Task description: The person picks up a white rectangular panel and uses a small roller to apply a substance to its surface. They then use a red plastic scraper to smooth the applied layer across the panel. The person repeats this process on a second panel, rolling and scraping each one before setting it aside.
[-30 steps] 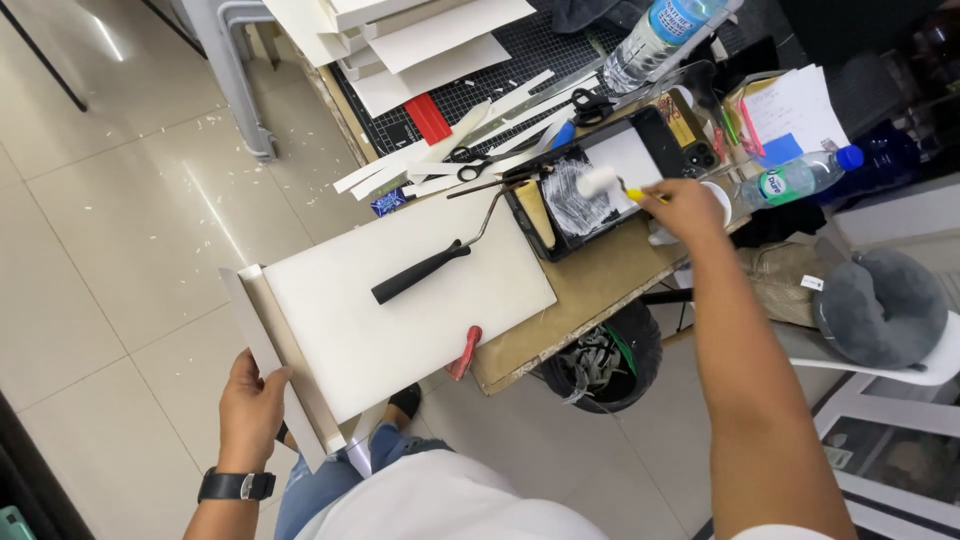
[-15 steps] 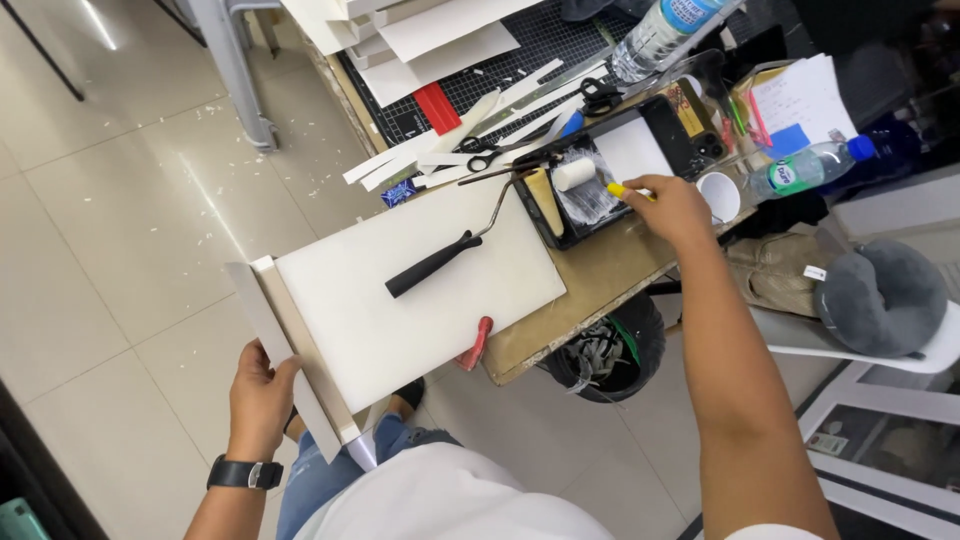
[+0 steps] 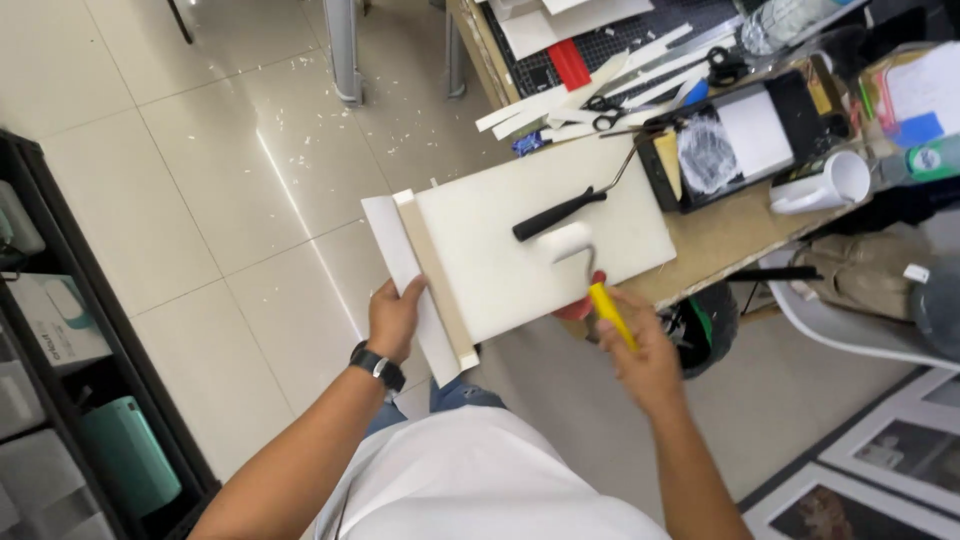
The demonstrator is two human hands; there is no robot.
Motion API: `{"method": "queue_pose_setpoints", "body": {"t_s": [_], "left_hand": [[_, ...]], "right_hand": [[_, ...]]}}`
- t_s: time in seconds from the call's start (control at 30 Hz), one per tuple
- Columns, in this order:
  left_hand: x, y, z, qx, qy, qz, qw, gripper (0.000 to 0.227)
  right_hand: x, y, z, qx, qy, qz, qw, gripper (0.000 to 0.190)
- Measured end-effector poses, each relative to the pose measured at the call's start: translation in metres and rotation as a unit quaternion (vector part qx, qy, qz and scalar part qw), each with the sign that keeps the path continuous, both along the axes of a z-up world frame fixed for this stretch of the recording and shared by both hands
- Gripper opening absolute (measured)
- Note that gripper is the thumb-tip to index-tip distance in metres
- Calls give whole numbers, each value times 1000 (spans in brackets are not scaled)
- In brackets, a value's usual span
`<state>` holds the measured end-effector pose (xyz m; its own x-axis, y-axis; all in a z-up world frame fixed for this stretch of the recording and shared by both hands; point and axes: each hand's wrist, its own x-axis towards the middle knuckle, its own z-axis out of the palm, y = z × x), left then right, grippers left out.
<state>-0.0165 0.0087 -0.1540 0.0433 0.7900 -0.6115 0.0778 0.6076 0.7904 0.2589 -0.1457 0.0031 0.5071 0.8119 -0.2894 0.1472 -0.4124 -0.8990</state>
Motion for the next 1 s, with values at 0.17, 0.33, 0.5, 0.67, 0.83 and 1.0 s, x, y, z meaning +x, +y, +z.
{"method": "queue_pose_setpoints", "body": {"t_s": [0.17,0.33,0.5,0.67,0.83,1.0], "left_hand": [[-8,4,-22,-13,-41,4,999,33],[-16,3,-30,2,-88,-11,996,33],[-21,6,-26,1,-86,-41,995,32],[-17,12,-34,0,-104,-39,994,30],[-17,14,-41,-4,-108,-51,993,29],[-20,9,-35,-6,-103,-51,993,30]], "right_hand": [[-104,-44,-4,-92,-248,88,960,46],[-155,-91,-21,-127,-257,51,957,46],[-186,-105,-43,-132,-320,21,938,43],[-211,-71,-61,-94,-424,4,901,46],[-214,-103,-50,-130,-425,0,896,45],[-219,-85,-47,-122,-405,9,906,46]]}}
